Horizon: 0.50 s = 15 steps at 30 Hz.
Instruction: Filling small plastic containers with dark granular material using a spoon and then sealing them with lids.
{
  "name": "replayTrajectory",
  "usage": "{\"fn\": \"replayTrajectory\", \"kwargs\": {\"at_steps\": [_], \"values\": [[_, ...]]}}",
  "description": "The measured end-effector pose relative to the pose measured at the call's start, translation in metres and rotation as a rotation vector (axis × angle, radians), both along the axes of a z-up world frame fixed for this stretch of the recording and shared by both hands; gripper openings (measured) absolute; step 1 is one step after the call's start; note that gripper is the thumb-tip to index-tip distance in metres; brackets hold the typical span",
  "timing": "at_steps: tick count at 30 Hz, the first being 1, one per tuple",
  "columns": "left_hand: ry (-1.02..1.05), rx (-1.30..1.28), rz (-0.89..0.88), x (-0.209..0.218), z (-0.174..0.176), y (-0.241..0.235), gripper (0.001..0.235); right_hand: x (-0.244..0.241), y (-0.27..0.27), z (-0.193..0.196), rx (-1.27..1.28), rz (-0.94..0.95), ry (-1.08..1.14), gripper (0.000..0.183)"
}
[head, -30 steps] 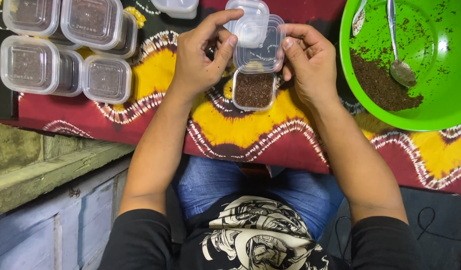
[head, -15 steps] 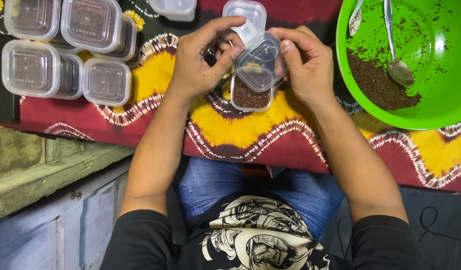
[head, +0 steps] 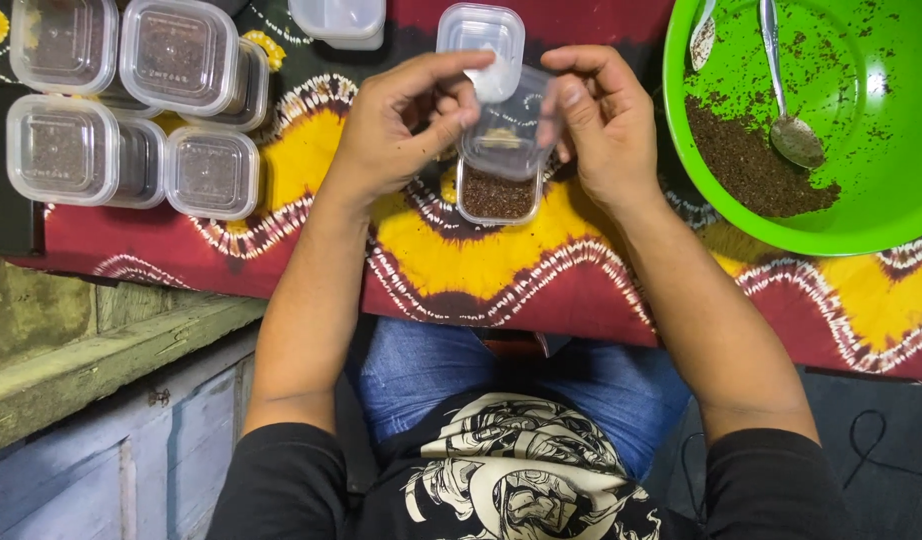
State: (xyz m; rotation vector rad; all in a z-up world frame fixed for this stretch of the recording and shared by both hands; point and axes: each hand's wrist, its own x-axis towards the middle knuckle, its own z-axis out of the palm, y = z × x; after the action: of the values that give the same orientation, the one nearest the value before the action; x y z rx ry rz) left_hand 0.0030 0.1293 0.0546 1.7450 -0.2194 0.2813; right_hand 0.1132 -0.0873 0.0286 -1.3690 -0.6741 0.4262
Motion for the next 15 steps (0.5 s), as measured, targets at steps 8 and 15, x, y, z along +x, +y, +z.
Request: {"fn": "replayTrajectory", "kwargs": {"at_steps": [8,15], "values": [[0.015,-0.009,0.098,-0.003,-0.002,0.003,0.054,0.002,-0.003,0.002,0.053,0.033,0.140,0.030],[-0.022,0.053,0.094,-0.005,0.012,-0.002,0.042,0.003,-0.004,0.000,0.051,0.009,0.084,0.033]]}}
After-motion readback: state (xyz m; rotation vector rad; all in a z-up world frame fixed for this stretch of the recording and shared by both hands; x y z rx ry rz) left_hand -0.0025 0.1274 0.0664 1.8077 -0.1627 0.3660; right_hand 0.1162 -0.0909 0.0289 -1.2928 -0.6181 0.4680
